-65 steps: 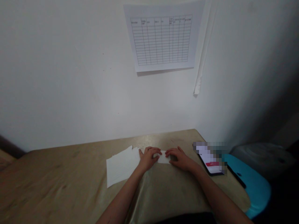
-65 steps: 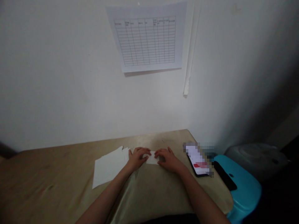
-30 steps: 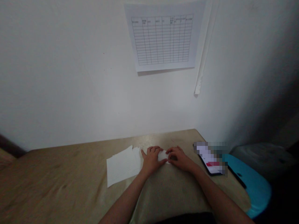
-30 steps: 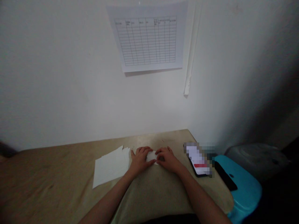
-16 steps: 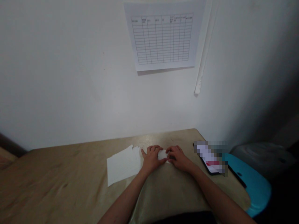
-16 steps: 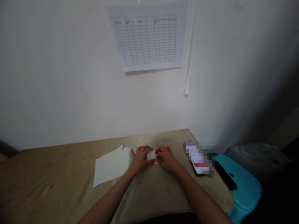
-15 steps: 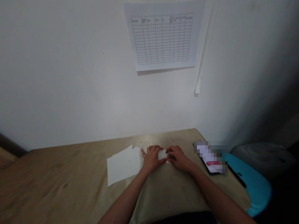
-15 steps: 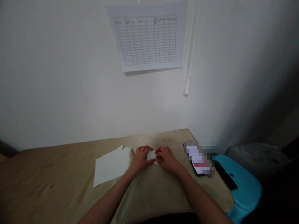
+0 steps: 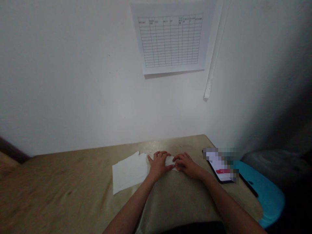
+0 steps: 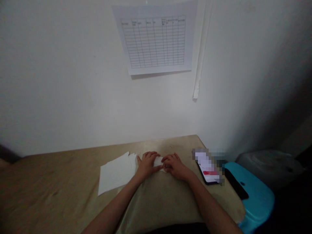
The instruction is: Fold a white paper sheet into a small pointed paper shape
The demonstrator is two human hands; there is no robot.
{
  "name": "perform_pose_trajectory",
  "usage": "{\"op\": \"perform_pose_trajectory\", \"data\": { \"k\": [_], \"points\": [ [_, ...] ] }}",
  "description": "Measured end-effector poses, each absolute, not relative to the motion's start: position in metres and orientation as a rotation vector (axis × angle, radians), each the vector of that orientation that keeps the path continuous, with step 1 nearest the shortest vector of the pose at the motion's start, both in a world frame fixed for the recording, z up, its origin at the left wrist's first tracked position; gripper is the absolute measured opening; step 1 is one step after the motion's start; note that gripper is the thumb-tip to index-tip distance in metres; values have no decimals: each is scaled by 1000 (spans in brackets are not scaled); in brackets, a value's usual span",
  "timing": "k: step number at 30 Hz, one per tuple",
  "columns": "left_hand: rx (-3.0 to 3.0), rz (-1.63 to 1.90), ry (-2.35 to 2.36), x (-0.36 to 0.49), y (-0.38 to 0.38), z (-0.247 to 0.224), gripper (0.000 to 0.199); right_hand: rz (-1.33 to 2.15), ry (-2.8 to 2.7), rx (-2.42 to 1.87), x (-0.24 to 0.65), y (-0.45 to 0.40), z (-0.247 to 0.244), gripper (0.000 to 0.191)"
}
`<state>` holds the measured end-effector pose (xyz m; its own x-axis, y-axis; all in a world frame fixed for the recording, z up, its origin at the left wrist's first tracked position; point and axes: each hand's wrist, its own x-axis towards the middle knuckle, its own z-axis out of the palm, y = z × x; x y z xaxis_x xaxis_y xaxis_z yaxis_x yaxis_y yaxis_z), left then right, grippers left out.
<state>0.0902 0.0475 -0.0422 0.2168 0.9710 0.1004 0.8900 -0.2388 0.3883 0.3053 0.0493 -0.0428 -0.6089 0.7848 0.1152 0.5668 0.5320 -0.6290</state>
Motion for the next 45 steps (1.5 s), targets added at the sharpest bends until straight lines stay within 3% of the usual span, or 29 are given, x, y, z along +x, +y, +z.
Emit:
{"op": "perform_pose_trajectory", "data": {
  "k": [13,21,39,45],
  "points": [
    [2208,464,1814,82,51,-41,54,944,-2309,-1013,314,49,-37,13],
    [2213,505,1814,75,50,-40,35,875,-2172,-1078,313,46,-41,4],
    [2293,620,1707,76,46,-36,5,660,-2100,-1186,304,53,-52,32],
    [2220,592,1729,78,47,-36,30,570,-2202,-1229,296,48,-49,32]
  ]
}}
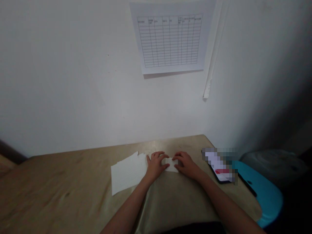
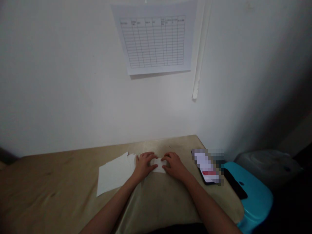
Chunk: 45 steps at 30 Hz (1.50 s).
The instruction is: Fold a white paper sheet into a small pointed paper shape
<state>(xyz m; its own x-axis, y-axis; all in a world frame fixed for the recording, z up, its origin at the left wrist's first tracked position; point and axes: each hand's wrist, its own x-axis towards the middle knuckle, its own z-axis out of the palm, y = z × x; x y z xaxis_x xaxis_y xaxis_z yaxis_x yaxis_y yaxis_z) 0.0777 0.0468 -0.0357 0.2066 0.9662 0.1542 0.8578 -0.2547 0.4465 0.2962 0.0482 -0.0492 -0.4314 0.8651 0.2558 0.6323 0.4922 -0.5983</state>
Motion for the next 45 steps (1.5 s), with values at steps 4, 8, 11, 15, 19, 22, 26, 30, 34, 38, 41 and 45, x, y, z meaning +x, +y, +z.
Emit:
{"op": "perform_pose_trajectory", "data": {
  "k": [4,8,11,15,19,22,26,30,34,38,41,45],
  "points": [
    [2245,579,1703,78,46,-37,11,561,-2233,-1251,294,46,-45,27],
    [2242,554,1702,80,45,-39,9,553,-2241,-1282,292,44,-43,31],
    [2242,542,1685,81,45,-40,16,530,-2240,-1277,290,43,-43,32],
    [2244,520,1687,82,46,-39,21,544,-2238,-1269,292,45,-44,34],
    [2239,485,1684,79,48,-36,18,623,-2243,-1239,297,46,-43,37],
    [2236,469,1671,72,50,-36,13,686,-2233,-1228,300,45,-42,39],
    [2250,429,1661,65,53,-35,15,755,-2227,-1195,304,43,-42,39],
    [2255,396,1653,63,53,-34,17,798,-2232,-1177,307,45,-42,42],
    [2251,396,1663,64,53,-34,21,841,-2228,-1175,309,47,-44,46],
    [2244,425,1699,64,54,-39,53,835,-2202,-1177,310,48,-47,47],
    [2257,405,1712,64,55,-43,61,816,-2193,-1180,310,49,-50,53],
    [2266,419,1709,66,53,-42,44,806,-2180,-1224,309,50,-53,61]
  ]
}}
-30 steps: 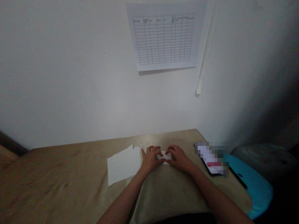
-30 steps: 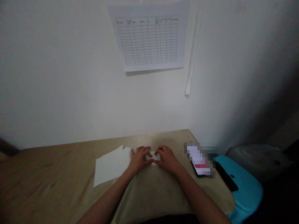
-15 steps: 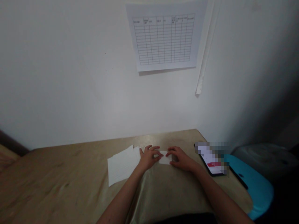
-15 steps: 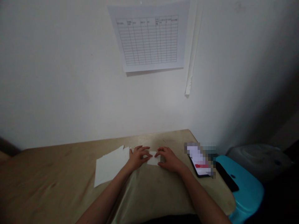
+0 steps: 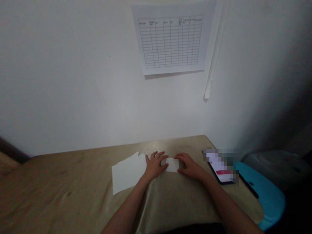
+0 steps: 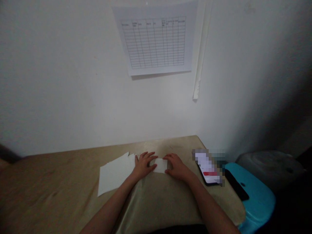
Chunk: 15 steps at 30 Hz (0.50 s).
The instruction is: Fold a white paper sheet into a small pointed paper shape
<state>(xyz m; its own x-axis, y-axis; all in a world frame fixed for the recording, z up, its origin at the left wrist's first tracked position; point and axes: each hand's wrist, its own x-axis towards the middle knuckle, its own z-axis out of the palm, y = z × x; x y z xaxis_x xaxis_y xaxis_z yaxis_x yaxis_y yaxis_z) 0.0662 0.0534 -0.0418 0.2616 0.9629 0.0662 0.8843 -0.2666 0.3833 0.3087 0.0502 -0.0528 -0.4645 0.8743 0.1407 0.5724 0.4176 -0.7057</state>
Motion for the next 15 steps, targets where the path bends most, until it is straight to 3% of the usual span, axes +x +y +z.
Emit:
{"op": "perform_pose_trajectory", "data": {
  "k": [7,15],
  "points": [
    [2199,521,1717,66,54,-42,40,810,-2151,-1282,310,50,-54,71],
    [2228,653,1705,70,51,-40,37,695,-2104,-1276,302,51,-53,47]
  ]
}}
